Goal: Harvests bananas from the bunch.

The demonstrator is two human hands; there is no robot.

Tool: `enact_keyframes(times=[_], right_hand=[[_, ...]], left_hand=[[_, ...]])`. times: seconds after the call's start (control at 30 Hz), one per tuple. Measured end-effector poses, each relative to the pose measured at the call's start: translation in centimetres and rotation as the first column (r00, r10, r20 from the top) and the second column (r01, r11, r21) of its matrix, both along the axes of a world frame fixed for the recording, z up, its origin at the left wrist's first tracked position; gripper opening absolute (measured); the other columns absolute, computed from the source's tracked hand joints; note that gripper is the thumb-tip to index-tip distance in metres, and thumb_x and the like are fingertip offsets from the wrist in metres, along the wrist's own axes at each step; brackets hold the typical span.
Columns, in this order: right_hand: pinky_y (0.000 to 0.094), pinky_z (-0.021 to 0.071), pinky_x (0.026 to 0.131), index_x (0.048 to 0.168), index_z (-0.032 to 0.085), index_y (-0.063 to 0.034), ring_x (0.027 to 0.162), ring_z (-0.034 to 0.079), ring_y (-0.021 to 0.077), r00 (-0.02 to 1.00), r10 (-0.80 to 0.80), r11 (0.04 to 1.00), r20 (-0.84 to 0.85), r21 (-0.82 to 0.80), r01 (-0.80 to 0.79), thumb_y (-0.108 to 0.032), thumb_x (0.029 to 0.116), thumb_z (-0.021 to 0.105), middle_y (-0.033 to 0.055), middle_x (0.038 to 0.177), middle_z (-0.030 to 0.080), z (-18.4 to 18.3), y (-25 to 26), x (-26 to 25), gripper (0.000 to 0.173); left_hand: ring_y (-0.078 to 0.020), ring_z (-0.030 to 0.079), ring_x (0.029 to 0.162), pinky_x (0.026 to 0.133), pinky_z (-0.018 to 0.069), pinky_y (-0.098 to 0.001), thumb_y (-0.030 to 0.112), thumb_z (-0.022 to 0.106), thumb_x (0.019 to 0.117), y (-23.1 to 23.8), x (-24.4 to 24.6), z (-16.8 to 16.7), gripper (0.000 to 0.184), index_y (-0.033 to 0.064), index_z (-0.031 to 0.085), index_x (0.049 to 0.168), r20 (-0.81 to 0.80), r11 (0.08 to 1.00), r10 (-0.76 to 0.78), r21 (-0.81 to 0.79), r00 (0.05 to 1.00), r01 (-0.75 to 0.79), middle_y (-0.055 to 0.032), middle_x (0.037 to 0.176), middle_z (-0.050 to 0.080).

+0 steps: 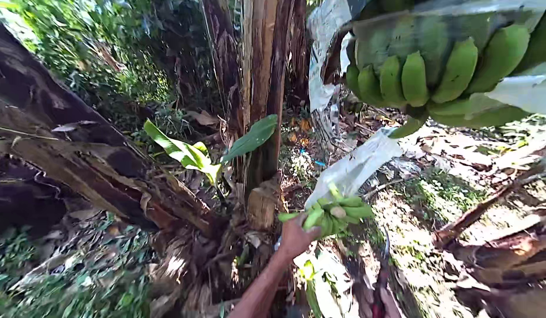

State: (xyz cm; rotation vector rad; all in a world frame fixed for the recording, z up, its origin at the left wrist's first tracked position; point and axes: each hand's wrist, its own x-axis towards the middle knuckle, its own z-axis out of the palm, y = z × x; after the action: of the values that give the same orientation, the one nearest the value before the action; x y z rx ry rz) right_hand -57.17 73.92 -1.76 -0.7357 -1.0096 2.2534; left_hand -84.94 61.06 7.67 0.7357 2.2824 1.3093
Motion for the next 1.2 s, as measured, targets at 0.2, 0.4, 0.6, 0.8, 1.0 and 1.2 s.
enact_keyframes(times=[0.2, 0.4, 0.6, 0.8, 1.0, 1.2], right_hand=[[0.0305, 0.0518, 0.04, 0.116, 0.051, -0.0158, 0.044, 0.057, 0.0143, 0.993, -0.112, 0.993, -0.025, 0.021, 0.113, -0.036, 0.1114, 0.03, 0.0028, 0.068, 0.063, 0.8, -0.8, -0.1, 0.029], [0.0333, 0.0515, 0.038, 0.124, 0.047, -0.0082, 0.042, 0.054, 0.0162, 0.968, -0.191, 0.948, 0.163, 0.285, 0.139, -0.026, 0.1066, 0.041, 0.0047, 0.068, 0.059, 2.9, 0.1, -2.8, 0.026], [0.0321, 0.0526, 0.039, 0.132, 0.049, -0.0056, 0.044, 0.056, 0.0152, 0.97, -0.191, 0.884, 0.153, 0.457, 0.102, -0.025, 0.1061, 0.043, 0.004, 0.069, 0.06, 6.5, 1.5, -5.5, 0.033], [0.0319, 0.0522, 0.04, 0.13, 0.051, -0.0037, 0.044, 0.056, 0.0156, 0.926, 0.243, 0.959, 0.289, 0.071, -0.274, -0.026, 0.1076, 0.038, 0.0072, 0.07, 0.062, -0.1, -6.1, -5.0, 0.034], [0.0332, 0.0529, 0.042, 0.132, 0.051, -0.004, 0.046, 0.056, 0.0166, 0.753, 0.595, 0.8, 0.281, -0.112, -0.59, -0.028, 0.1074, 0.04, 0.008, 0.07, 0.06, -4.5, -12.0, -6.6, 0.036], [0.032, 0.0489, 0.041, 0.137, 0.052, -0.0057, 0.046, 0.053, 0.0162, 0.577, 0.706, 0.634, 0.411, -0.001, -0.774, -0.027, 0.1077, 0.044, 0.008, 0.072, 0.061, -5.7, -14.1, -11.1, 0.037]], left_hand=[[-0.0183, 0.071, 0.087, 0.083, 0.0587, -0.0477, 0.048, 0.074, 0.086, -5.2, 0.7, -0.3, 0.041, 0.0096, 0.073, 0.101, -0.204, 0.997, 0.023, 0.07, 0.979, -0.008, -0.0043, 0.091, 0.073], [-0.016, 0.071, 0.088, 0.085, 0.059, -0.0459, 0.049, 0.075, 0.0843, -10.2, 2.4, -2.6, 0.041, 0.011, 0.075, 0.1, -0.207, 0.999, -0.005, 0.043, 0.978, 0.014, -0.0021, 0.093, 0.074], [-0.0213, 0.072, 0.088, 0.084, 0.0583, -0.0528, 0.056, 0.072, 0.0836, -14.6, 5.0, -5.7, 0.046, 0.013, 0.075, 0.099, 0.006, 0.981, -0.025, -0.194, 1.0, 0.026, -0.0041, 0.09, 0.075], [-0.025, 0.072, 0.092, 0.087, 0.0566, -0.0561, 0.058, 0.07, 0.0843, -19.1, 7.1, -8.4, 0.049, 0.0135, 0.075, 0.105, 0.157, 0.941, 0.16, -0.323, 0.975, -0.103, -0.0065, 0.093, 0.075], [-0.0243, 0.072, 0.092, 0.087, 0.0568, -0.0561, 0.055, 0.071, 0.0839, -22.2, 6.1, -7.7, 0.045, 0.0151, 0.075, 0.105, 0.207, 0.898, 0.373, -0.324, 0.904, -0.297, -0.0059, 0.094, 0.075], [-0.0258, 0.071, 0.094, 0.089, 0.0558, -0.0559, 0.056, 0.07, 0.0844, -24.0, 4.5, -7.1, 0.047, 0.0136, 0.075, 0.105, 0.222, 0.847, 0.5, -0.325, 0.837, -0.42, -0.0075, 0.096, 0.074]])
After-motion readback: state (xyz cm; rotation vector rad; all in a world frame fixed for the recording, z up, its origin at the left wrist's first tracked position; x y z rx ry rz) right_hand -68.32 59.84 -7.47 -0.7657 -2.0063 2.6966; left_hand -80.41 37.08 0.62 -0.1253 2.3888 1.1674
